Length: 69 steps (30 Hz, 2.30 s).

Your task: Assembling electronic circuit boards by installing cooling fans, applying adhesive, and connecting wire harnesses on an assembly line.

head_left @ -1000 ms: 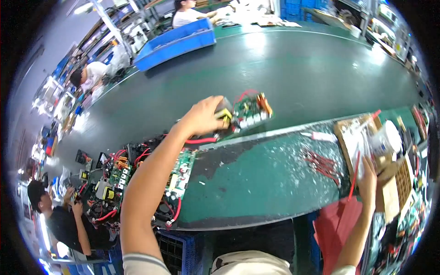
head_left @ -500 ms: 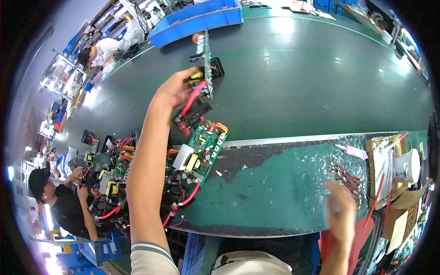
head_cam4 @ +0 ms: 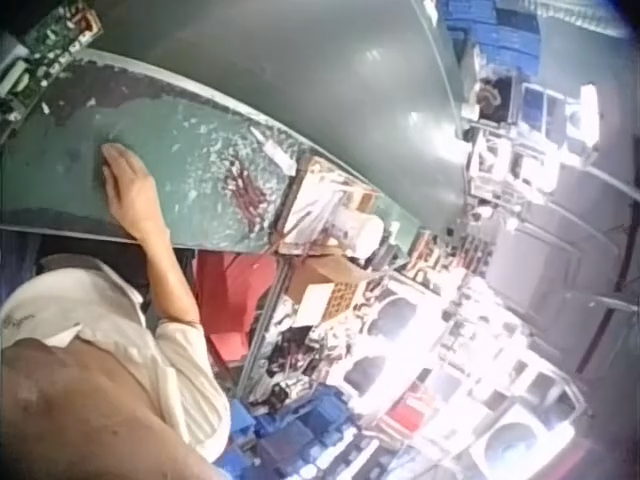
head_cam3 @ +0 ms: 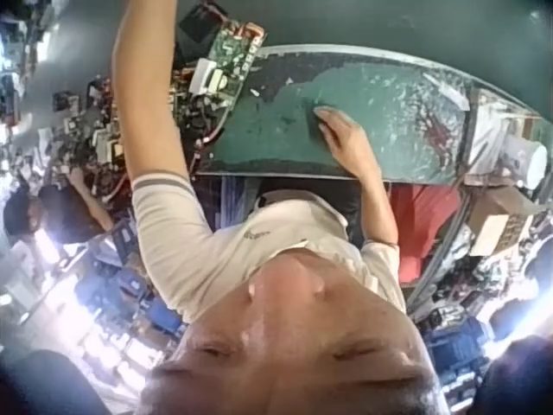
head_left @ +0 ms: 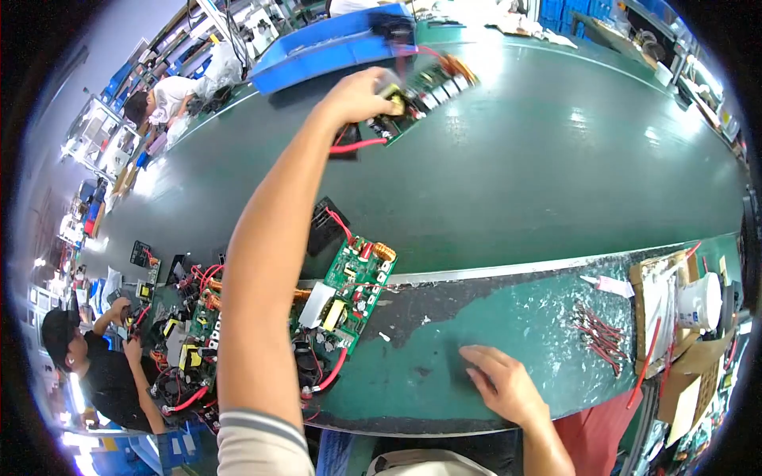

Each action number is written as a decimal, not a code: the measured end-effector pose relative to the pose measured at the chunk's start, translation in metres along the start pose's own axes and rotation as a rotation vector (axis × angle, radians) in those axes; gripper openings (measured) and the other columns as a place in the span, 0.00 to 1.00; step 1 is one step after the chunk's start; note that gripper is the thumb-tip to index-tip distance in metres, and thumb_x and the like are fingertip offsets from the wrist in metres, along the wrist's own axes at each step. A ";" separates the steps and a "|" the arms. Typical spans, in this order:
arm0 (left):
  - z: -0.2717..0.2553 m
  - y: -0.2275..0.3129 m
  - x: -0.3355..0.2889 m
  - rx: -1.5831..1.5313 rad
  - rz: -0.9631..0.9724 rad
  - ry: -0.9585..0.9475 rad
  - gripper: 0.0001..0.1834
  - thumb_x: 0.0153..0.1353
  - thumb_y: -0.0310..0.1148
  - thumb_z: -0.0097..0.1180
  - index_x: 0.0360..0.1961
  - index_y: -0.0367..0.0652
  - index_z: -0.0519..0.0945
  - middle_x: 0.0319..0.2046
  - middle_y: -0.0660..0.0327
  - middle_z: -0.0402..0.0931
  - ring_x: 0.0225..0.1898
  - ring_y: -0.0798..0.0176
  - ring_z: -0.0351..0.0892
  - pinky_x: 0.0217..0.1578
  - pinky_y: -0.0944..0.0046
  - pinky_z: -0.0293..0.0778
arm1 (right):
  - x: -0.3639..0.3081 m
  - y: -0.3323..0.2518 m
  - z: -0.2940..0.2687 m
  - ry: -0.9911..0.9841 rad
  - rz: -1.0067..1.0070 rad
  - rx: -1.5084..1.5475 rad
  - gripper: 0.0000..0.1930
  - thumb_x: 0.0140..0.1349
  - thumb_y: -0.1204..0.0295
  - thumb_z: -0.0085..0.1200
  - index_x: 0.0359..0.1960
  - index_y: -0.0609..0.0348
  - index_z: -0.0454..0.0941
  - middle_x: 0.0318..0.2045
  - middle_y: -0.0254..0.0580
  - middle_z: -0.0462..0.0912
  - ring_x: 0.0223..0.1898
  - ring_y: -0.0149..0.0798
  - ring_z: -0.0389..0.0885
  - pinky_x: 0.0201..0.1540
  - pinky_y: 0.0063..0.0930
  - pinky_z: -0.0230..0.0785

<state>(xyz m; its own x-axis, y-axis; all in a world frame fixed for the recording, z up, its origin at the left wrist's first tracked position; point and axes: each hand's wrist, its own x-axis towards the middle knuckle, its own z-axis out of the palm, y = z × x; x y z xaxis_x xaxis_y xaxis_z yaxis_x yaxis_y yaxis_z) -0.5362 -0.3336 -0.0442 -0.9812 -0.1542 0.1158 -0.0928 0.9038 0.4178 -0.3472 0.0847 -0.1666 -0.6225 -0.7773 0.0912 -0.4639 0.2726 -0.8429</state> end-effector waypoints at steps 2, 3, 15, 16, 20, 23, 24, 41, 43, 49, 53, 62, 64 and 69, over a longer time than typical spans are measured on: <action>0.030 -0.008 0.026 0.250 0.111 -0.049 0.43 0.42 0.40 0.72 0.63 0.42 0.72 0.57 0.47 0.75 0.57 0.48 0.76 0.57 0.57 0.71 | 0.014 -0.005 -0.010 -0.018 -0.009 -0.030 0.16 0.60 0.79 0.58 0.52 0.60 0.78 0.48 0.51 0.82 0.48 0.55 0.81 0.50 0.40 0.76; 0.051 -0.028 0.036 0.332 0.147 -0.021 0.40 0.44 0.42 0.69 0.62 0.48 0.72 0.59 0.49 0.73 0.57 0.47 0.75 0.58 0.54 0.72 | 0.026 -0.004 -0.013 -0.031 -0.027 -0.072 0.16 0.60 0.78 0.58 0.52 0.60 0.78 0.48 0.51 0.82 0.48 0.55 0.82 0.50 0.41 0.76; -0.029 -0.004 -0.138 0.307 0.056 -0.122 0.36 0.55 0.42 0.65 0.64 0.42 0.70 0.63 0.43 0.68 0.61 0.44 0.71 0.63 0.52 0.67 | 0.221 0.014 0.074 -0.008 0.096 -0.064 0.24 0.52 0.59 0.66 0.45 0.65 0.82 0.36 0.54 0.85 0.41 0.49 0.85 0.47 0.39 0.75; -0.028 -0.006 -0.176 0.276 0.020 -0.145 0.37 0.55 0.43 0.64 0.64 0.39 0.69 0.60 0.42 0.70 0.61 0.43 0.72 0.61 0.51 0.68 | 0.222 0.009 0.080 -0.016 0.082 -0.065 0.24 0.52 0.59 0.66 0.45 0.65 0.82 0.36 0.54 0.85 0.41 0.49 0.85 0.47 0.39 0.75; -0.003 0.028 -0.280 0.143 -0.270 -0.515 0.43 0.55 0.48 0.64 0.67 0.36 0.62 0.56 0.37 0.73 0.58 0.42 0.74 0.57 0.48 0.70 | 0.212 -0.005 0.081 0.106 0.102 -0.068 0.18 0.52 0.62 0.62 0.40 0.62 0.84 0.31 0.51 0.85 0.35 0.47 0.85 0.43 0.37 0.76; 0.020 0.027 -0.312 0.093 -0.218 -0.468 0.49 0.53 0.49 0.65 0.70 0.38 0.57 0.58 0.36 0.70 0.60 0.39 0.72 0.58 0.49 0.71 | 0.180 -0.022 0.069 0.203 0.034 -0.061 0.15 0.51 0.65 0.62 0.36 0.64 0.82 0.28 0.51 0.83 0.31 0.46 0.83 0.39 0.37 0.75; 0.017 0.039 -0.311 0.052 -0.190 -0.488 0.52 0.51 0.47 0.67 0.72 0.40 0.53 0.60 0.38 0.68 0.60 0.38 0.71 0.58 0.50 0.71 | 0.158 -0.027 0.058 0.256 0.027 -0.070 0.15 0.51 0.66 0.62 0.35 0.65 0.82 0.28 0.51 0.82 0.31 0.46 0.82 0.39 0.37 0.75; 0.082 0.153 -0.345 0.203 0.318 -0.329 0.51 0.50 0.38 0.71 0.72 0.42 0.56 0.66 0.44 0.62 0.66 0.43 0.65 0.66 0.50 0.63 | -0.117 -0.047 0.012 0.639 0.104 -0.311 0.27 0.51 0.72 0.69 0.53 0.61 0.75 0.51 0.49 0.77 0.51 0.47 0.77 0.53 0.39 0.70; 0.067 0.149 -0.314 -0.478 0.229 -0.004 0.41 0.55 0.36 0.67 0.68 0.41 0.64 0.66 0.52 0.67 0.65 0.54 0.68 0.66 0.52 0.63 | -0.113 -0.065 0.027 0.467 -0.107 0.300 0.37 0.53 0.71 0.70 0.65 0.59 0.65 0.60 0.50 0.73 0.60 0.47 0.73 0.61 0.42 0.65; 0.015 0.167 -0.268 -1.981 0.060 0.488 0.16 0.65 0.28 0.59 0.51 0.32 0.74 0.48 0.51 0.74 0.50 0.53 0.75 0.47 0.58 0.75 | -0.038 -0.120 0.118 -0.195 -0.077 1.431 0.43 0.60 0.60 0.65 0.71 0.60 0.53 0.64 0.46 0.69 0.65 0.40 0.68 0.67 0.40 0.59; 0.000 0.135 -0.259 -1.983 0.028 0.508 0.16 0.64 0.26 0.60 0.50 0.31 0.74 0.49 0.50 0.72 0.49 0.54 0.75 0.45 0.59 0.75 | -0.067 -0.109 0.156 -0.171 0.086 1.583 0.28 0.72 0.65 0.50 0.69 0.61 0.57 0.61 0.42 0.71 0.64 0.34 0.68 0.66 0.34 0.60; -0.038 0.097 -0.276 -1.599 0.049 0.678 0.21 0.63 0.28 0.61 0.54 0.30 0.72 0.48 0.50 0.75 0.49 0.56 0.77 0.45 0.60 0.75 | -0.150 -0.158 0.151 -0.934 0.949 1.758 0.36 0.70 0.43 0.46 0.70 0.53 0.57 0.61 0.37 0.74 0.57 0.32 0.76 0.59 0.35 0.70; -0.022 0.111 -0.293 -1.205 -0.035 0.715 0.25 0.62 0.33 0.64 0.57 0.35 0.72 0.49 0.52 0.77 0.49 0.58 0.78 0.47 0.61 0.74 | -0.153 -0.137 0.122 -1.127 0.554 1.264 0.37 0.68 0.45 0.50 0.69 0.59 0.59 0.59 0.43 0.77 0.56 0.38 0.78 0.58 0.36 0.70; 0.036 0.123 -0.407 -0.125 -0.351 0.368 0.40 0.56 0.37 0.69 0.68 0.42 0.64 0.59 0.48 0.70 0.61 0.52 0.70 0.62 0.56 0.65 | -0.053 -0.072 -0.023 0.130 0.011 -0.006 0.22 0.57 0.77 0.59 0.56 0.54 0.77 0.57 0.46 0.78 0.58 0.51 0.77 0.59 0.43 0.69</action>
<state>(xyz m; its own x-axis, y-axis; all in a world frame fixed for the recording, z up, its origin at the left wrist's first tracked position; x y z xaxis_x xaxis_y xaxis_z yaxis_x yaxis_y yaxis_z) -0.1547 -0.1453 -0.0718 -0.7682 -0.5898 0.2489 -0.3623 0.7212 0.5904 -0.2955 0.1193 -0.0988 -0.7039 -0.6942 0.1507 -0.4605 0.2844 -0.8409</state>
